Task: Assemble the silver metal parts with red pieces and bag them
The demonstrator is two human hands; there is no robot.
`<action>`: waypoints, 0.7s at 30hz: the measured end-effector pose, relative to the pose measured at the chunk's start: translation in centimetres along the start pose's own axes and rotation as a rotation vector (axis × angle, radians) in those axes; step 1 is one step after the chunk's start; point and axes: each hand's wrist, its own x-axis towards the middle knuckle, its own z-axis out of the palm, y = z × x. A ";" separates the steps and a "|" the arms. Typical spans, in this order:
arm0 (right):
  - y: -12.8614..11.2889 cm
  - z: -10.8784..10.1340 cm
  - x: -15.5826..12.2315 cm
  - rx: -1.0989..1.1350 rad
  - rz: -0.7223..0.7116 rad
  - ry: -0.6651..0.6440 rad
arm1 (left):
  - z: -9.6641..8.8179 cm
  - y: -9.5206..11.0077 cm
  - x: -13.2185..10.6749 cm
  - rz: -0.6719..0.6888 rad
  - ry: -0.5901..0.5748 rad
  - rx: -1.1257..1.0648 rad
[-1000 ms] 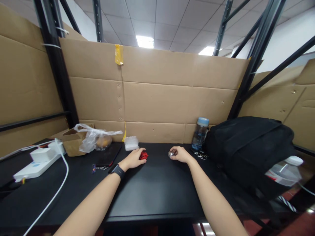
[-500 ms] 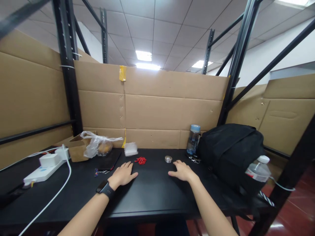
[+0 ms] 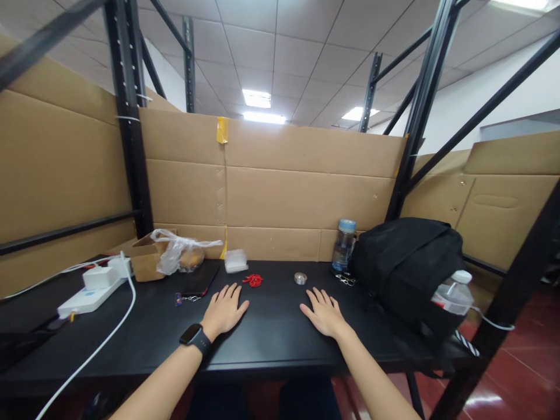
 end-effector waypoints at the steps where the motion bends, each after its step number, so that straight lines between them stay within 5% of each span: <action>1: 0.1 0.1 0.1 0.000 0.001 0.001 | 0.0 0.0 0.0 -0.001 0.004 0.000; 9: 0.5 0.8 1.7 0.043 -0.002 0.110 | -0.4 0.2 0.9 -0.007 0.058 -0.007; 15: 0.5 -2.2 8.5 0.258 0.033 0.264 | -2.9 1.2 5.8 0.167 0.123 0.008; 17: 0.6 -3.5 11.2 0.400 -0.116 0.385 | -3.6 1.3 7.9 0.197 0.071 -0.006; 21: 1.4 -4.1 14.1 0.450 -0.131 0.456 | -3.8 1.3 10.5 0.218 -0.041 -0.024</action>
